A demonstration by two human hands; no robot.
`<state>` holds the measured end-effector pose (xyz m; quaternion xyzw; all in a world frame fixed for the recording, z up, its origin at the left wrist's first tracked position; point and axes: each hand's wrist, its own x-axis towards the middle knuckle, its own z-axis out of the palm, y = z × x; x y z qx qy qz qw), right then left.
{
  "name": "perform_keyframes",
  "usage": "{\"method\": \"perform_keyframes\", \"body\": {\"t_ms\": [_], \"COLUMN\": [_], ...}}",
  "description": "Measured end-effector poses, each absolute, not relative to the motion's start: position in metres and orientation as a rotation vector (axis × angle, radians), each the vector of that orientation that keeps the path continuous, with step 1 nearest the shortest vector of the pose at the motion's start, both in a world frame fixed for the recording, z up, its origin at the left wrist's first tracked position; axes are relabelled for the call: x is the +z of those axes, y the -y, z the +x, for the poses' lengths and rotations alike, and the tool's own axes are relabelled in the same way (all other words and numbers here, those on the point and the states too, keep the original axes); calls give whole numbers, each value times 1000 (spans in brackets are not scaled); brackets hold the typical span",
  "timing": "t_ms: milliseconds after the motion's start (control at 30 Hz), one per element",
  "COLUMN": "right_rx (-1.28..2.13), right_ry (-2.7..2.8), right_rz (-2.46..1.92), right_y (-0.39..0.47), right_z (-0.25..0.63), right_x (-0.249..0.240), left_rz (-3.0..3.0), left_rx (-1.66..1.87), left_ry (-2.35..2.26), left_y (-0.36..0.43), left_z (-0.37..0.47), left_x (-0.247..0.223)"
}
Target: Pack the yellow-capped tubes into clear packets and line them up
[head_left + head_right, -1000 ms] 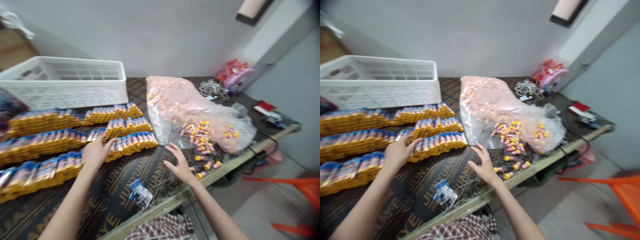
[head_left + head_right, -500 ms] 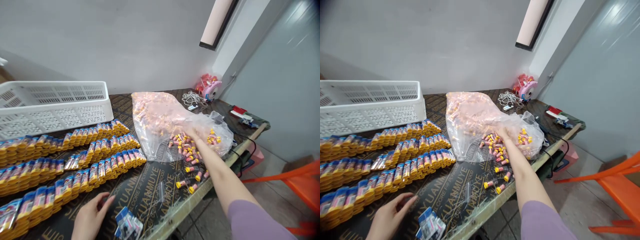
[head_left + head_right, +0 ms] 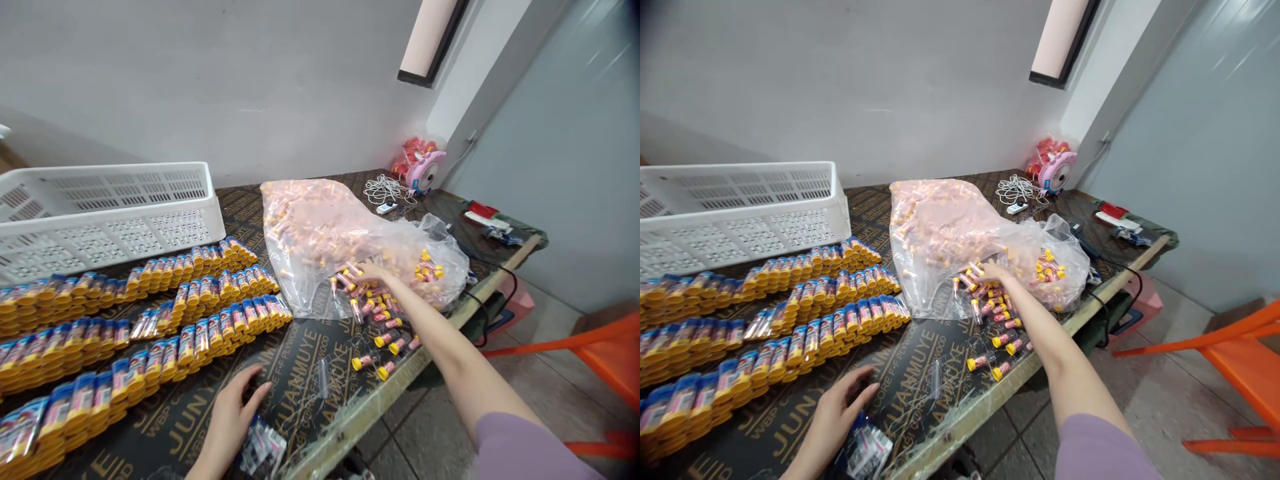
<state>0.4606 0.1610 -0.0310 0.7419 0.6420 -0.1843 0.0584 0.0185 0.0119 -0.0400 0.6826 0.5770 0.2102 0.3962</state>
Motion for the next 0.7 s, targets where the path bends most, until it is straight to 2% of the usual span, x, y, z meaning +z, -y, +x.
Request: {"method": "perform_keyframes", "body": {"t_ms": [267, 467, 700], "right_rx": [-465, -472, -799], "right_ry": [-2122, -2263, -2597], "right_rz": [1975, 2002, 1910], "right_y": [-113, -64, -36], "right_z": [417, 375, 351], "right_x": [-25, -15, -12], "left_rz": [1819, 1810, 1847], "left_rx": [453, 421, 407], "left_ry": [-1140, -1048, -1041], "left_y": [-26, -32, -37], "left_z": [76, 90, 99], "left_x": [-49, -57, -67]}}
